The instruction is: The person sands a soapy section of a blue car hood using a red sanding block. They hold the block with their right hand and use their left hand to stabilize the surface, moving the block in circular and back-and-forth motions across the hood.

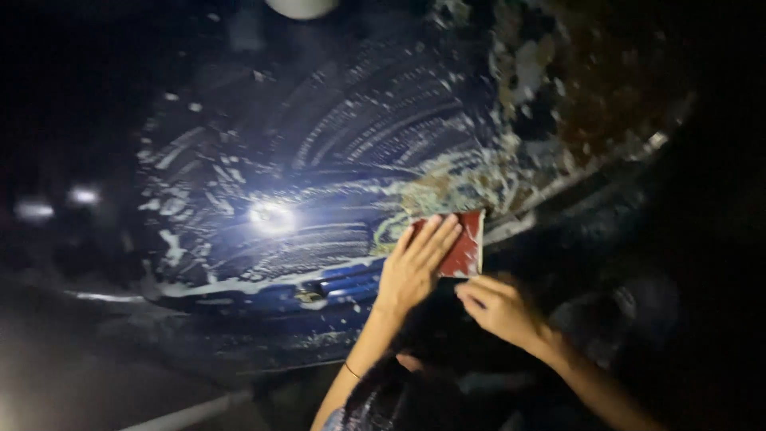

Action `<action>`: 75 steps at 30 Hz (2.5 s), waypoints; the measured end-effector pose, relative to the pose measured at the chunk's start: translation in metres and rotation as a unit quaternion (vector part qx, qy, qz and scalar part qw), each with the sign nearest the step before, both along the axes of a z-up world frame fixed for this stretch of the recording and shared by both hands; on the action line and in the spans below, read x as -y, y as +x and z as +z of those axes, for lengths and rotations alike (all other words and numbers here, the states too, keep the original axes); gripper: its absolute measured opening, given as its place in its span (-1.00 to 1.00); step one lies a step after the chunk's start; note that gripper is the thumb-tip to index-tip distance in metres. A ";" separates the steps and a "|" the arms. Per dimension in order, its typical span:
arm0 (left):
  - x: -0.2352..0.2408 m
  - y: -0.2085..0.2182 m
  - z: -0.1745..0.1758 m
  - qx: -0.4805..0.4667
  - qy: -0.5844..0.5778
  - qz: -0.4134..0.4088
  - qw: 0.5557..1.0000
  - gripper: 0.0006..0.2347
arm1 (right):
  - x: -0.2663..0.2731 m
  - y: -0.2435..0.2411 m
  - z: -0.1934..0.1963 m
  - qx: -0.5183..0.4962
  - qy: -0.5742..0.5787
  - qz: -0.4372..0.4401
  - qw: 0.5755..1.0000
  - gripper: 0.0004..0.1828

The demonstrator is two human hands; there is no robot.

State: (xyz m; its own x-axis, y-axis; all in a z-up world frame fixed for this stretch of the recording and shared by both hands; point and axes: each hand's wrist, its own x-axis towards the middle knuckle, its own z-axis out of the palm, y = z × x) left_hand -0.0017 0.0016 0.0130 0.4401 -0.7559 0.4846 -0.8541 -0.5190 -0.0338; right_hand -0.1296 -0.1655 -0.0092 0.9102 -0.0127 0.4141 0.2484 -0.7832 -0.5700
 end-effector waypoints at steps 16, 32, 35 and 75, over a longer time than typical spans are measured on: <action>-0.031 0.034 0.048 -0.038 -0.237 0.191 0.952 -0.59 | 0.002 0.123 0.047 0.200 -0.204 -0.195 0.938 -0.32; -0.033 0.051 0.031 -0.076 -0.062 0.189 0.977 -0.33 | 0.005 0.130 0.038 0.238 -0.237 -0.226 0.914 -0.29; -0.025 0.043 0.032 -0.098 -0.004 0.100 0.990 -0.26 | 0.009 0.128 0.038 0.241 -0.225 -0.216 0.919 -0.32; -0.198 0.129 0.062 -0.084 -0.297 0.500 0.809 -0.40 | 0.015 0.118 0.040 0.177 -0.187 -0.185 0.948 -0.34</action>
